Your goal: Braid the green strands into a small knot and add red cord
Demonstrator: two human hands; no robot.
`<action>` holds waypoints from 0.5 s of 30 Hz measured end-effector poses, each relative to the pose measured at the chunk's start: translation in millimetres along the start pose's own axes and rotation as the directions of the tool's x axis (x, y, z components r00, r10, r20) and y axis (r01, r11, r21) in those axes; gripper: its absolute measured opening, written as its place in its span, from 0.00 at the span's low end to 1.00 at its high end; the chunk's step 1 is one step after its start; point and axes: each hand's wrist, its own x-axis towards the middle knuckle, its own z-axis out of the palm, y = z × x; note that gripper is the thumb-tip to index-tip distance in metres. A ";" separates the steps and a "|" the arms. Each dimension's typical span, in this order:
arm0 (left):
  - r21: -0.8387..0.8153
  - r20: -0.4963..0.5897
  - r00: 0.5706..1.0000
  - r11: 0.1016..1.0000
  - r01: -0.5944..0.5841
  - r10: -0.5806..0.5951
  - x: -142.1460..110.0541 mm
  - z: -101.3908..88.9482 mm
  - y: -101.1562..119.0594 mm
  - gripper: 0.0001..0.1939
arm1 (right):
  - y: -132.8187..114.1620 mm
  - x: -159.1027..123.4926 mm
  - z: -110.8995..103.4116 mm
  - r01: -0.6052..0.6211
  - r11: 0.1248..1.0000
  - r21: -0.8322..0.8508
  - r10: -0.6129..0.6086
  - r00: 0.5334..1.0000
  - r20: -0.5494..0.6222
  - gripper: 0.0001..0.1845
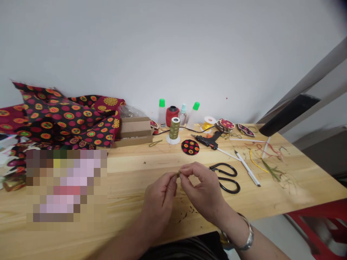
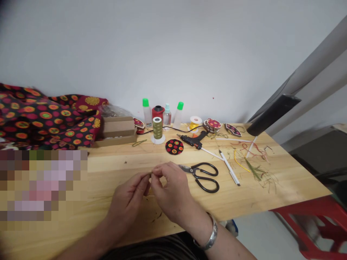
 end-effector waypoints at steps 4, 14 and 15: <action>0.066 -0.012 0.997 0.995 -0.079 0.080 0.3 1.7 -4.0 0.13 | -0.3 -1.8 2.0 -0.030 1.000 -0.002 0.030 1.000 -0.003 0.07; 0.230 -0.008 0.991 0.965 -0.129 0.134 1.6 2.9 -7.9 0.13 | 3.4 -5.1 6.3 -0.113 0.994 -0.004 0.113 0.993 -0.020 0.07; 0.239 -0.015 0.991 0.963 -0.124 0.132 1.7 3.1 -8.2 0.13 | 3.4 -5.0 6.1 -0.114 0.993 -0.011 0.114 0.993 -0.021 0.07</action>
